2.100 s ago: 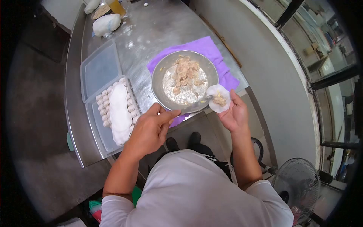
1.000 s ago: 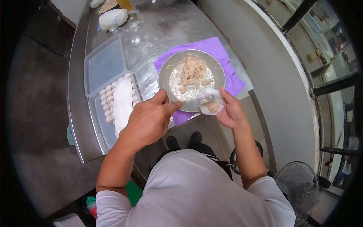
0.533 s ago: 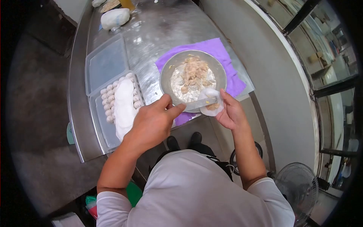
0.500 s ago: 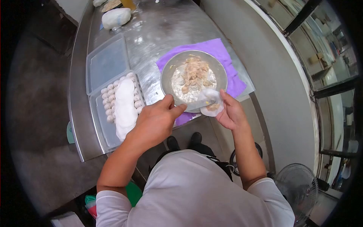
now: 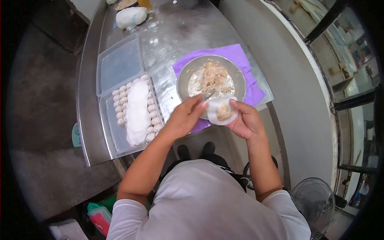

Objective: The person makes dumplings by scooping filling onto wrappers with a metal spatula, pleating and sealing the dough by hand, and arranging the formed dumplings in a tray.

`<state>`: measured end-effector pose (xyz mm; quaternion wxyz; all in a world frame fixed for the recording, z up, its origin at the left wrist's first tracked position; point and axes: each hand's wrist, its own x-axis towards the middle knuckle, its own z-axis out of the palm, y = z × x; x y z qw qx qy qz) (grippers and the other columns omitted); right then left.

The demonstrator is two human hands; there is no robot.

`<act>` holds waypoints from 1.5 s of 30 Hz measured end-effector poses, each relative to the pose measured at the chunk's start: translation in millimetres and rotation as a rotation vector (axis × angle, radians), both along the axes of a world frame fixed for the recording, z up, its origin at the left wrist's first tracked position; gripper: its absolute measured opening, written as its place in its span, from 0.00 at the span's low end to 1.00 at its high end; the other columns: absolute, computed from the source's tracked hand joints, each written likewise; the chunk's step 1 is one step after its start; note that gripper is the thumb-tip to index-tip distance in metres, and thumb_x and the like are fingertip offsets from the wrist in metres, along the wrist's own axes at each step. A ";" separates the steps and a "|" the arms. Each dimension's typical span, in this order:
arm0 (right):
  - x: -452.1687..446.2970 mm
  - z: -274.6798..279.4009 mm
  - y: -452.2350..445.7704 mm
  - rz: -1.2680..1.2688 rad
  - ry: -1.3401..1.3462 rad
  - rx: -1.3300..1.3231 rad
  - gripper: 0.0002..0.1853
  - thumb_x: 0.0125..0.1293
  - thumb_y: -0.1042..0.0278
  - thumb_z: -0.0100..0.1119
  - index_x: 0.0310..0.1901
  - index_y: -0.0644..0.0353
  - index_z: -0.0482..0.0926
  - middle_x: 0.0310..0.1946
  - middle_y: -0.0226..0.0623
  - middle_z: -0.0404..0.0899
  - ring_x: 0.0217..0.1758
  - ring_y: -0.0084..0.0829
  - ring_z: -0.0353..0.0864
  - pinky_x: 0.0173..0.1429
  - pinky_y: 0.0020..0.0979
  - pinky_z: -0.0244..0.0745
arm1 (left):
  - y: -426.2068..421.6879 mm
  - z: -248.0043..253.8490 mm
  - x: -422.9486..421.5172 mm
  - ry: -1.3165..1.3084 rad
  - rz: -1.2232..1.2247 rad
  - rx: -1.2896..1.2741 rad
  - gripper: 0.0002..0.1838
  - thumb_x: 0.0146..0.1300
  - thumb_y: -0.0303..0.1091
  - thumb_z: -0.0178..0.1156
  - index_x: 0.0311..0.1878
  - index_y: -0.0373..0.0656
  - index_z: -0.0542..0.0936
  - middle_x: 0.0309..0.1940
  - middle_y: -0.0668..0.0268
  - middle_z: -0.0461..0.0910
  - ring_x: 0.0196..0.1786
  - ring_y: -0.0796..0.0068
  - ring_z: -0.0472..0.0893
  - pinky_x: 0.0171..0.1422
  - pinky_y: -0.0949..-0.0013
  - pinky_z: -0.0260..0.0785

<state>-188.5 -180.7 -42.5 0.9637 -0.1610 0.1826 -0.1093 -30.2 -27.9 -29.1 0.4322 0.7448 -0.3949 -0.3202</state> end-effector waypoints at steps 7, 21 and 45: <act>8.8 18.1 33.4 0.088 0.143 -0.733 0.25 0.69 0.80 0.62 0.67 0.68 0.70 0.55 0.42 0.77 0.58 0.33 0.80 0.67 0.35 0.74 | 19.3 14.5 0.1 1.075 0.223 -0.189 0.17 0.75 0.32 0.60 0.60 0.31 0.77 0.52 0.57 0.83 0.54 0.68 0.84 0.61 0.64 0.80; 1.5 69.3 104.5 0.016 -0.237 -0.928 0.35 0.64 0.90 0.55 0.73 0.67 0.60 0.60 0.41 0.70 0.65 0.31 0.72 0.71 0.32 0.69 | 103.4 61.2 -36.5 0.586 0.202 -0.485 0.32 0.51 0.17 0.76 0.62 0.38 0.79 0.54 0.65 0.82 0.55 0.74 0.82 0.62 0.69 0.75; 54.0 108.6 266.8 -0.303 -0.203 -0.802 0.07 0.64 0.81 0.69 0.44 0.66 0.84 0.44 0.37 0.77 0.41 0.19 0.73 0.42 0.21 0.68 | 252.4 95.3 8.8 0.115 0.110 -0.678 0.23 0.51 0.24 0.80 0.53 0.42 0.88 0.49 0.65 0.76 0.49 0.75 0.78 0.54 0.73 0.73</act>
